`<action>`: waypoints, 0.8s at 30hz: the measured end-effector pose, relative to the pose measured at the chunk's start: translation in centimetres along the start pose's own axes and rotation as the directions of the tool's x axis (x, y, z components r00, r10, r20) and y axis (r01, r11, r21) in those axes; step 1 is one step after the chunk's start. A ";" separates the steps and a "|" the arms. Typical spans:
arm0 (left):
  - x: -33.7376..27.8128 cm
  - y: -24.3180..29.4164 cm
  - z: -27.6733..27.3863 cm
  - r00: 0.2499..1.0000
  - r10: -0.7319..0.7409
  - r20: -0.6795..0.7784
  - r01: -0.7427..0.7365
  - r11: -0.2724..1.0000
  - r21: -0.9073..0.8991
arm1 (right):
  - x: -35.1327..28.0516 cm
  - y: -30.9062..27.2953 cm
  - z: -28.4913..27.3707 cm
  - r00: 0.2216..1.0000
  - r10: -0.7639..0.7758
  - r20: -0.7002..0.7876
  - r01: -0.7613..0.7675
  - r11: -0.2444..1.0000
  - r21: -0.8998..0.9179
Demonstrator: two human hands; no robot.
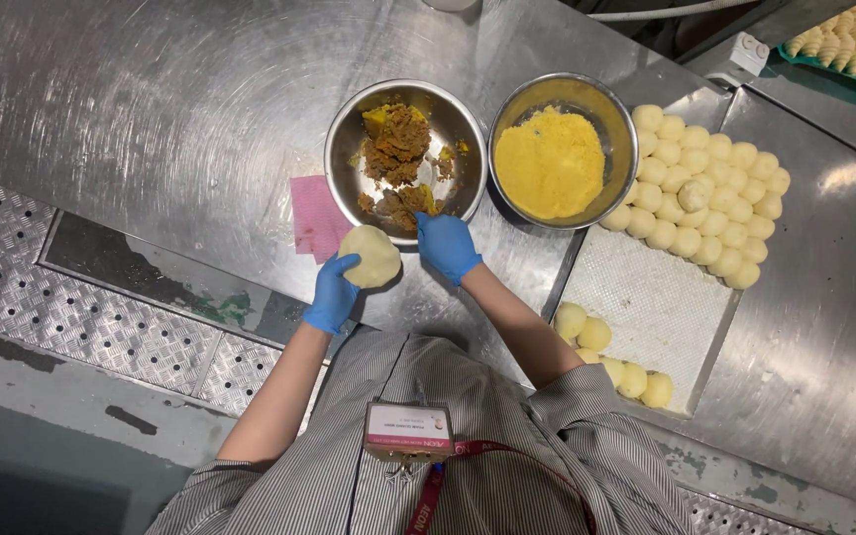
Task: Filling and shaping dough balls to make stuffed buns in a bakery kitchen.
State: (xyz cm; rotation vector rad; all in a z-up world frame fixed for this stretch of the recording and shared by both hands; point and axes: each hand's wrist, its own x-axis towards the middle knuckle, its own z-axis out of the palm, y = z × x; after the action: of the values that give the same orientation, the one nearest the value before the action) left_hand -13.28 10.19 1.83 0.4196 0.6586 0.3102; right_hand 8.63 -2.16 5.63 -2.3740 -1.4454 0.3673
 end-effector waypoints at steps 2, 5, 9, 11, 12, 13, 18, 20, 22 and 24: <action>0.1 0.0 0.0 1.000 -0.017 0.002 0.017 1.000 -0.011 | -0.1 0.2 2.3 0.999 -0.028 -0.023 0.029 0.999 0.016; 0.2 -1.0 -0.5 0.999 -0.044 0.015 0.045 0.998 -0.034 | -0.4 0.0 4.1 0.998 -0.017 -0.060 0.021 0.997 0.068; 0.2 -2.5 -0.8 0.996 -0.065 0.054 0.068 0.996 -0.060 | -0.7 -1.7 2.7 0.990 0.137 -0.029 -0.137 0.991 0.004; 0.0 -2.4 -0.3 0.995 -0.076 0.067 0.081 0.994 -0.073 | -0.4 -1.2 2.8 0.997 0.074 -0.033 -0.075 0.997 -0.034; -0.1 -2.3 0.0 0.993 -0.087 0.076 0.094 0.992 -0.085 | -0.2 -1.0 2.9 0.999 0.010 -0.033 -0.012 0.998 -0.069; -0.3 -2.3 0.1 0.993 -0.087 0.078 0.094 0.992 -0.086 | -0.1 -0.6 1.9 0.999 0.010 -0.033 -0.013 0.997 -0.070; -0.4 -2.1 0.1 0.988 -0.112 0.103 0.128 0.979 -0.160 | -0.3 2.6 -0.5 0.976 -0.216 0.021 0.217 0.973 -0.080; -0.7 -1.7 0.6 0.988 -0.124 0.097 0.139 0.976 -0.165 | -1.2 2.2 -2.4 0.981 -0.173 0.086 0.175 0.984 -0.019; -0.8 -1.3 0.9 0.986 -0.135 0.094 0.149 0.975 -0.167 | -1.5 2.1 -3.7 0.980 -0.131 0.149 0.126 0.991 0.039; -1.1 -1.0 0.7 0.984 -0.152 0.095 0.168 0.969 -0.183 | -1.7 2.3 -4.3 0.983 0.019 0.185 -0.052 0.983 0.176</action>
State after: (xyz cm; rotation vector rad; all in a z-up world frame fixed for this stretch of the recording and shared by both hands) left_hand -13.52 8.64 2.48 0.1929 0.5740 0.1991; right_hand 11.41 -5.26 8.62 -2.2718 -1.3822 0.7106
